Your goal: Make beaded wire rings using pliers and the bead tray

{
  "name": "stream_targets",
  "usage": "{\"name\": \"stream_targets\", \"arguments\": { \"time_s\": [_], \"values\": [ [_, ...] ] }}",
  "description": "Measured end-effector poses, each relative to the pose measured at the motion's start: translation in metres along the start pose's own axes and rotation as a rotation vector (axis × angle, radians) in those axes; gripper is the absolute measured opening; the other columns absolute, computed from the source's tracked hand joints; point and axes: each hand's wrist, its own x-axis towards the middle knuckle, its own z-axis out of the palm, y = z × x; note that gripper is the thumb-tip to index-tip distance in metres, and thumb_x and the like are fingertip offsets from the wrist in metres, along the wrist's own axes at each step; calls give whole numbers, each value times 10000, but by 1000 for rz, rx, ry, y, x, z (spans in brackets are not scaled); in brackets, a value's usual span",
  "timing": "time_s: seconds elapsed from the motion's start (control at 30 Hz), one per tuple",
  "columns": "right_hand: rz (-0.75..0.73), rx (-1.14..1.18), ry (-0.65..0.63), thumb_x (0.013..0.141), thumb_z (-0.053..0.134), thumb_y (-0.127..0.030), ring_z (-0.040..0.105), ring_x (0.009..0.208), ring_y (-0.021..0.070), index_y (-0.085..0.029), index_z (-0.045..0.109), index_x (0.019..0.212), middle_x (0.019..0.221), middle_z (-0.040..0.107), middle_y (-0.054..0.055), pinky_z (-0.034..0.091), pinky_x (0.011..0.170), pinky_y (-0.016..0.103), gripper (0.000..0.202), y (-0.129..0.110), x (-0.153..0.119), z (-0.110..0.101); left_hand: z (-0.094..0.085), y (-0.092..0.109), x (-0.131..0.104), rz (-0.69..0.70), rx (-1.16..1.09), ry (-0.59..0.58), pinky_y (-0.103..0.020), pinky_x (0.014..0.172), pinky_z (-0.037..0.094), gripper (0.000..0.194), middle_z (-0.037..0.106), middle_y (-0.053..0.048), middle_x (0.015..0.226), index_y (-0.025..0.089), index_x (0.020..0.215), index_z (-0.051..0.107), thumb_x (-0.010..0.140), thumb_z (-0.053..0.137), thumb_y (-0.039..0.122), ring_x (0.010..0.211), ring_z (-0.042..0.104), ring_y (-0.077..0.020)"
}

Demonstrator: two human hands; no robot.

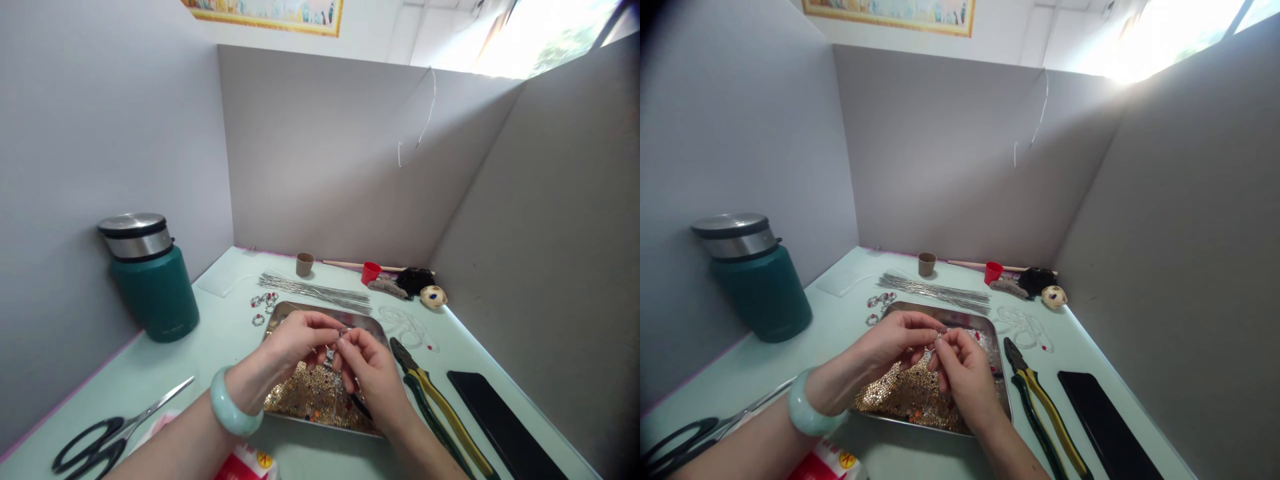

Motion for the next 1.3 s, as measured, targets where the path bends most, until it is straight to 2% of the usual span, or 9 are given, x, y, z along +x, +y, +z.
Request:
{"name": "stream_targets", "arguments": {
  "time_s": [0.07,0.23,0.37,0.67,0.9,1.03,1.1,1.3],
  "values": [
    [1,1,0,867,560,-407,401,385,43,-186,492,729,587,570,-48,271,407,180,269,-1,0,0,1,2,0,-11,8,11,-195,402,249,214,535,18,549,120,896,669,715,653,234,440,420,-62],
    [-1,-7,3,876,549,-390,398,381,41,-189,484,734,598,581,-44,261,396,180,254,0,0,1,2,3,2,-8,-7,28,-224,374,135,156,424,74,463,133,843,645,709,638,212,369,257,-42],
    [-10,-10,5,883,543,-379,401,385,37,-185,483,731,598,587,-41,267,402,176,254,0,0,1,2,3,2,-18,-11,18,-229,381,110,142,453,74,484,147,824,633,703,639,221,363,230,-31],
    [-14,-16,18,886,543,-375,413,381,34,-180,485,714,594,585,-46,283,404,171,267,2,0,0,0,1,5,16,39,7,-218,383,126,162,536,40,584,140,837,654,733,607,255,368,279,-28],
    [2,-54,11,886,544,-367,404,389,33,-167,527,744,612,602,-34,271,402,171,246,4,1,-1,1,0,6,11,120,53,-205,381,150,172,478,56,503,140,818,659,751,599,288,394,297,-48],
    [26,-53,-10,890,533,-371,396,382,36,-164,528,719,557,564,-47,268,398,173,269,3,1,0,0,-2,7,-7,112,60,-207,367,128,166,408,82,466,154,808,638,747,606,305,376,259,-48],
    [33,-52,-12,886,535,-367,394,381,33,-161,528,720,569,575,-42,266,396,172,265,2,0,0,-1,-2,6,-18,96,54,-211,363,123,168,422,79,475,158,803,634,742,610,312,363,243,-43],
    [41,-19,-69,864,565,-359,433,416,34,-161,528,762,648,606,-28,270,411,169,225,-3,2,-3,-5,-2,2,42,58,-79,-211,407,248,171,591,-17,591,137,681,634,741,600,293,455,443,-71]
  ]
}}
